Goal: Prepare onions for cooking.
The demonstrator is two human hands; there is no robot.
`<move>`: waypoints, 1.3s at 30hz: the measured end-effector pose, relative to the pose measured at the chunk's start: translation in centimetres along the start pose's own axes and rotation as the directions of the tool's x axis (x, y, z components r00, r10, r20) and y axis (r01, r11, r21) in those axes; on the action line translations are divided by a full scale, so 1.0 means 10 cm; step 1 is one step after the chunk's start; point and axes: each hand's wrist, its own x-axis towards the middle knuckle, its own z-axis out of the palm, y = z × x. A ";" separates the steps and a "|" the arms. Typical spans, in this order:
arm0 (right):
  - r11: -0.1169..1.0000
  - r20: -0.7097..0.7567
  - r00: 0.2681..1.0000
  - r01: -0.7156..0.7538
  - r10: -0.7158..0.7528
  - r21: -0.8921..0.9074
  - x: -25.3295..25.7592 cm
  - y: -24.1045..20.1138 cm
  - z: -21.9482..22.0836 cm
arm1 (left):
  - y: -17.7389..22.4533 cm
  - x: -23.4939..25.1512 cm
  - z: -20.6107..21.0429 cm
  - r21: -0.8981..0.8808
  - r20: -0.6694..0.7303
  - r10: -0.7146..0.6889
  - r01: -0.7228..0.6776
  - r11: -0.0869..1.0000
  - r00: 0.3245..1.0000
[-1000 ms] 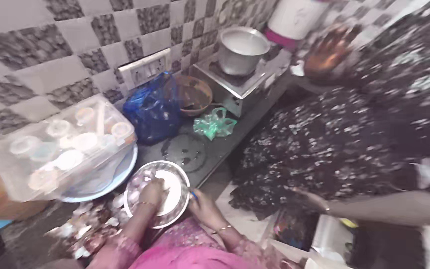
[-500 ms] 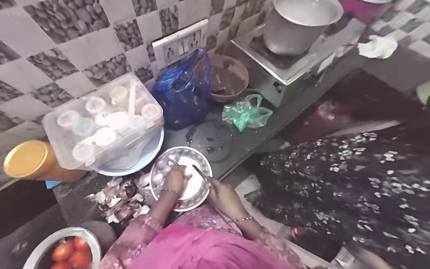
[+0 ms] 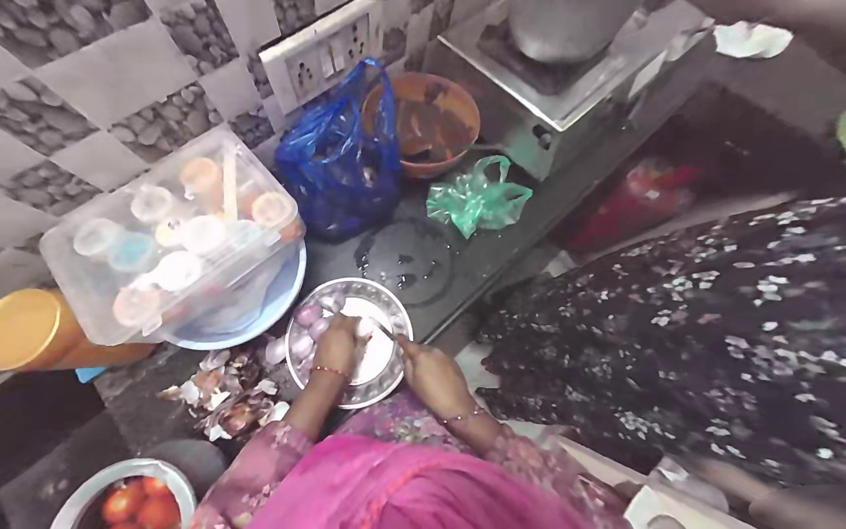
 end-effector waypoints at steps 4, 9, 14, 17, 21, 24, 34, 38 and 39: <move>1.000 0.027 1.000 0.004 -0.003 -0.009 0.05 -0.03 -0.03 | 0.03 0.00 -0.01 0.010 0.003 -0.007 0.007 1.000 1.000; 0.999 0.053 0.998 0.022 -0.020 -0.033 0.08 -0.10 -0.12 | 0.00 0.03 0.01 0.013 -0.014 0.012 -0.012 1.000 1.000; 0.999 0.102 0.995 0.016 -0.012 -0.046 0.16 -0.15 -0.16 | 0.00 0.02 0.01 0.016 -0.015 0.009 -0.008 1.000 1.000; 0.998 0.091 0.996 0.026 -0.021 -0.050 0.16 -0.15 -0.13 | 0.00 0.02 0.03 0.005 -0.041 0.003 -0.002 1.000 0.999; 0.996 0.126 0.992 0.007 0.005 -0.094 0.06 -0.18 -0.14 | -0.01 0.02 0.06 -0.021 -0.074 0.002 -0.003 1.000 0.997; 0.992 0.159 0.987 -0.008 0.028 -0.124 -0.04 -0.20 -0.13 | 0.00 0.01 0.06 -0.025 -0.076 0.001 -0.003 1.000 0.997; 0.987 0.189 0.980 -0.033 0.062 -0.157 -0.29 -0.04 0.04 | 0.01 0.04 0.07 0.020 -0.065 -0.008 0.010 1.000 0.998; 0.993 0.114 0.990 -0.074 0.084 -0.094 -0.30 0.09 -0.11 | -0.01 0.03 0.06 0.018 -0.069 0.003 -0.002 1.000 0.998; 0.997 0.078 0.995 -0.062 0.066 -0.048 -0.28 0.14 -0.11 | -0.01 0.02 0.07 0.023 -0.072 0.004 -0.002 1.000 0.997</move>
